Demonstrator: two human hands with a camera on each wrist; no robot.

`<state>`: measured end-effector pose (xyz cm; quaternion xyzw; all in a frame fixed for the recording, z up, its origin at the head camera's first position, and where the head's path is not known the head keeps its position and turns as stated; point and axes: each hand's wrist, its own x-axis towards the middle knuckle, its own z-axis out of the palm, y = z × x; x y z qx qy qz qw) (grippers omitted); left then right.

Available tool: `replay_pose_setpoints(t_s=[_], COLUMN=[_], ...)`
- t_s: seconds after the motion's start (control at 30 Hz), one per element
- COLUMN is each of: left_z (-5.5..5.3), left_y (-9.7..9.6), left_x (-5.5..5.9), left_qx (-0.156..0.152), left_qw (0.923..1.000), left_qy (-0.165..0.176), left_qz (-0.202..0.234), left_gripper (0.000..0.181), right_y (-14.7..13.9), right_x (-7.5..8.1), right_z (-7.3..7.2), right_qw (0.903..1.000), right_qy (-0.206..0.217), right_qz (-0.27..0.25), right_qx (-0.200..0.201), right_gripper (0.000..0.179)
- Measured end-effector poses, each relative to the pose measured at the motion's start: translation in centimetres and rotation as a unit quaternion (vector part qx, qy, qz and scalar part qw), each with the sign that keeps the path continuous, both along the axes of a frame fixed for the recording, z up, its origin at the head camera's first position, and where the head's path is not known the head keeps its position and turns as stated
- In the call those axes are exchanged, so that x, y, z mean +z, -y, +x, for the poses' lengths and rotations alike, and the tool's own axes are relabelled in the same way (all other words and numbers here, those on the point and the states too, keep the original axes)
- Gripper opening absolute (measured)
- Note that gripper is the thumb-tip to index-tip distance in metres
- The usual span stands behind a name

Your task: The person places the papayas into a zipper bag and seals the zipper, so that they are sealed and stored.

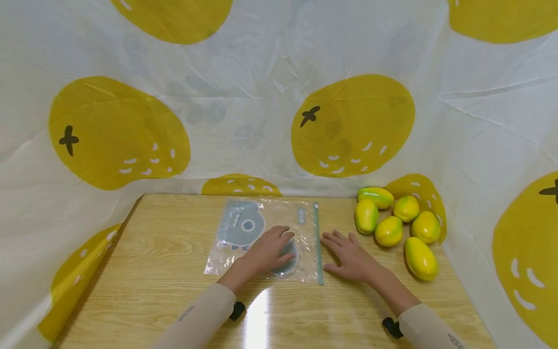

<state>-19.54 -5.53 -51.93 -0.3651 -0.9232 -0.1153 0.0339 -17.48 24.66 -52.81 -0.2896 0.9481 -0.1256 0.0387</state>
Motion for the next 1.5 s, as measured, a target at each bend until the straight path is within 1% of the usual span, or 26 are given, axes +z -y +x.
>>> replay_pose_setpoints(t_s=[0.23,0.33,0.43,0.63,0.83,1.0,1.2,1.4,1.5], left_z=[0.3,0.2,0.2,0.3,0.4,0.3,0.2,0.4,0.5], left_y=[-2.0,-2.8,-3.6,-5.0,-5.5,-5.9,-6.0,-6.3,-6.5], left_x=[-0.3,-0.5,-0.6,-0.8,-1.4,-1.8,-1.8,-1.7,-1.8], left_qx=[0.011,0.013,0.013,0.021,0.033,0.054,0.067,0.076,0.082], left_qw=[0.9994,0.9993,0.9991,0.9977,0.9971,0.9955,0.9931,0.9893,0.9888], left_qy=[0.031,0.033,0.034,0.057,0.062,0.070,0.081,0.104,0.100], left_qz=[0.009,0.011,0.022,0.031,0.031,0.033,0.052,0.069,0.073], left_gripper=[0.056,0.055,0.054,0.055,0.050,0.049,0.046,0.048,0.051], right_y=[0.2,0.3,0.4,0.4,0.7,0.9,1.3,1.5,1.7], right_x=[0.2,0.3,0.3,0.4,0.4,0.4,0.3,0.2,0.2], right_z=[0.4,0.5,0.5,0.6,0.6,0.6,0.7,0.8,0.8], right_qw=[1.0000,0.9999,0.9999,0.9995,0.9994,0.9996,0.9999,0.9998,0.9997], right_qy=[0.004,-0.001,-0.002,0.011,0.017,0.020,0.016,0.019,0.018], right_qz=[-0.005,-0.005,-0.009,-0.022,-0.026,-0.019,-0.007,0.007,0.016], right_qx=[0.005,0.009,0.013,0.020,0.018,0.007,-0.001,-0.007,-0.010], right_gripper=[0.075,0.074,0.074,0.075,0.076,0.079,0.084,0.089,0.092])
